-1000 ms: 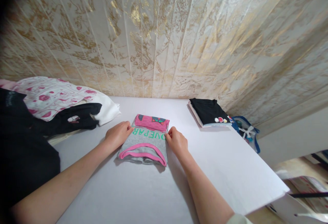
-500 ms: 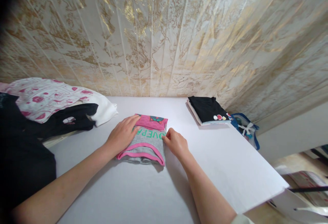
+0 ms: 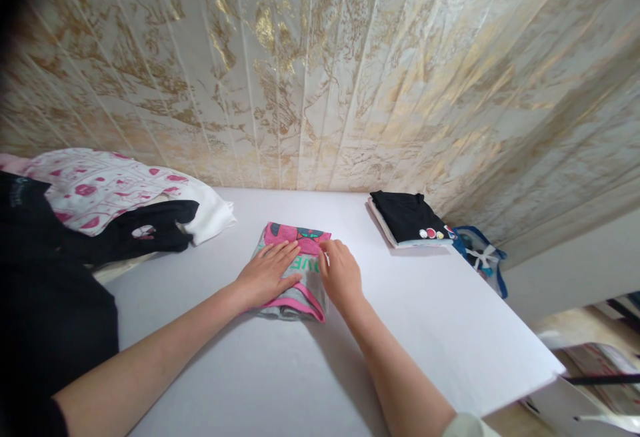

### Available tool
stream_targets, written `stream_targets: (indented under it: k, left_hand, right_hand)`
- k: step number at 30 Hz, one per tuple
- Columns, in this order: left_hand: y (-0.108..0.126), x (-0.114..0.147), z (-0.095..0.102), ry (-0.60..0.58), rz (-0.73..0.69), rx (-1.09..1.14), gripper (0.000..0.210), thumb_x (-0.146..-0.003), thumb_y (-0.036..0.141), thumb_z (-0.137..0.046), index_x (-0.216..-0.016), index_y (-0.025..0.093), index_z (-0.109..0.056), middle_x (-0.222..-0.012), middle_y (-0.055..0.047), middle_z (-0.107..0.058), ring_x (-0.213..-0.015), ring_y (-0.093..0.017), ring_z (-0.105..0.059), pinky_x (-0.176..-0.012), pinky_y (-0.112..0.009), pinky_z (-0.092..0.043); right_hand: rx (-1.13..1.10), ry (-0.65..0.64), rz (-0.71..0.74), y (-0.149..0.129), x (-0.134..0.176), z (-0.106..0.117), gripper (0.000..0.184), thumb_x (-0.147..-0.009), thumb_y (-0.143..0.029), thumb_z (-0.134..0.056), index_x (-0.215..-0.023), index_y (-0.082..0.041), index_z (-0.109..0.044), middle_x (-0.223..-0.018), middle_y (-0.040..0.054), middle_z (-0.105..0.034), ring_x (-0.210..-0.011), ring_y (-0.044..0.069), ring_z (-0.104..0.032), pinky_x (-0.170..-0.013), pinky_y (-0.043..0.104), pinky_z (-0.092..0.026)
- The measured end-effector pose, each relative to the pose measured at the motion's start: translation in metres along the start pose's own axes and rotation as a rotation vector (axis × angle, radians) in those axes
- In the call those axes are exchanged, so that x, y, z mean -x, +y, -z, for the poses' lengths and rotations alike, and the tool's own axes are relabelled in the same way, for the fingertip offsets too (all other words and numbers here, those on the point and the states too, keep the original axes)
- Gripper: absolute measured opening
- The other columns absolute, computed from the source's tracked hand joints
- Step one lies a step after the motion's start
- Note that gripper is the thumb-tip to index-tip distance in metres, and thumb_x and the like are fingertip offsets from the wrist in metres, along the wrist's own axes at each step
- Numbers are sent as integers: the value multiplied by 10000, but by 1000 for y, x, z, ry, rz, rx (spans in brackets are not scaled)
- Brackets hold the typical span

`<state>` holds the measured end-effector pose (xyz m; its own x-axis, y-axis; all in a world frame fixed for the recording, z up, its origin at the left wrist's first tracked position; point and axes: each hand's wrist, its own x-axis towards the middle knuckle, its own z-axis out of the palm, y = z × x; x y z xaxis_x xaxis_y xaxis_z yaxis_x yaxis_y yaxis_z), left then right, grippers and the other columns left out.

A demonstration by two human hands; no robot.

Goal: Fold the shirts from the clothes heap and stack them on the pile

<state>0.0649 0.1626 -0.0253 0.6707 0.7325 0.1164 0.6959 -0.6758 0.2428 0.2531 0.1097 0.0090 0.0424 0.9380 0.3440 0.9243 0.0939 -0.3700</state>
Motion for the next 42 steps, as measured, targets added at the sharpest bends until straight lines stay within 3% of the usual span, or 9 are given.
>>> stream_targets:
  k: [4, 11, 15, 22, 27, 30, 33, 37, 42]
  left_hand:
    - [0, -1, -1, 15, -7, -8, 579, -946, 493, -327, -1431, 183, -391, -1520, -78, -346, -1408, -247, -291, -1150, -463, -198]
    - [0, 1, 2, 23, 22, 11, 537, -929, 482, -378, -1335, 158, -513, -1457, -132, -443, -1383, -274, -339, -1140, -473, -234]
    - [0, 4, 7, 15, 17, 31, 552, -916, 514, -404, -1318, 155, -523, -1427, -149, -477, -1365, -300, -361, -1124, -490, -253]
    - [-2, 11, 15, 18, -6, 107, 539, -916, 533, -393, -1312, 188, -514, -1433, -115, -470, -1350, -288, -378, -1111, -468, -279]
    - [16, 19, 32, 85, 156, 43, 452, -910, 448, -446, -1203, 129, -572, -1241, -153, -601, -1114, -292, -579, -936, -432, -443]
    - [27, 22, 39, 85, 199, -48, 379, -914, 441, -436, -1011, 144, -650, -1023, -137, -666, -971, -295, -619, -843, -426, -466]
    - [30, 21, 41, 102, 197, -84, 397, -919, 474, -413, -926, 176, -675, -992, -130, -674, -959, -291, -618, -834, -428, -459]
    - [20, 17, 38, 126, 207, -103, 415, -931, 470, -385, -913, 189, -690, -985, -111, -699, -968, -283, -628, -1009, -512, -347]
    - [-1, 11, 31, 154, 217, -151, 349, -915, 404, -448, -1141, 214, -634, -1281, -100, -616, -1221, -317, -507, -1107, -591, -173]
  right_hand:
    - [-34, -119, 221, -15, -11, -14, 332, -958, -254, -371, -1204, -175, -580, -1242, 106, -593, -1154, 188, -525, -991, 333, -387]
    - [41, -387, 261, -20, -38, -34, 472, -995, -419, -291, -1417, -251, -417, -1493, 39, -390, -1392, 187, -294, -1138, 444, -192]
    - [84, -392, 255, -18, -49, -45, 497, -1000, -439, -237, -1460, -279, -338, -1532, 15, -315, -1413, 172, -247, -1148, 450, -159]
    - [124, -333, 172, -21, -53, -52, 513, -998, -448, -241, -1463, -251, -334, -1530, 11, -316, -1417, 187, -235, -1143, 454, -163]
    - [134, -319, 150, -23, -52, -54, 491, -995, -425, -277, -1449, -258, -360, -1519, 11, -344, -1403, 175, -260, -1141, 415, -169]
    - [154, -294, 141, -21, -54, -51, 459, -991, -387, -314, -1427, -270, -395, -1493, 28, -392, -1372, 174, -315, -1113, 394, -225]
    - [179, -268, 122, -15, -56, -42, 406, -981, -315, -349, -1363, -264, -478, -1420, 56, -479, -1287, 194, -422, -1040, 386, -324]
    - [239, -263, 55, -9, -52, -21, 311, -952, -237, -390, -1151, -230, -628, -1210, 91, -600, -1095, 204, -558, -904, 330, -417]
    - [322, -366, 7, -29, -21, 4, 230, -928, -275, -445, -923, -215, -667, -966, 79, -656, -833, 184, -637, -672, 261, -426]
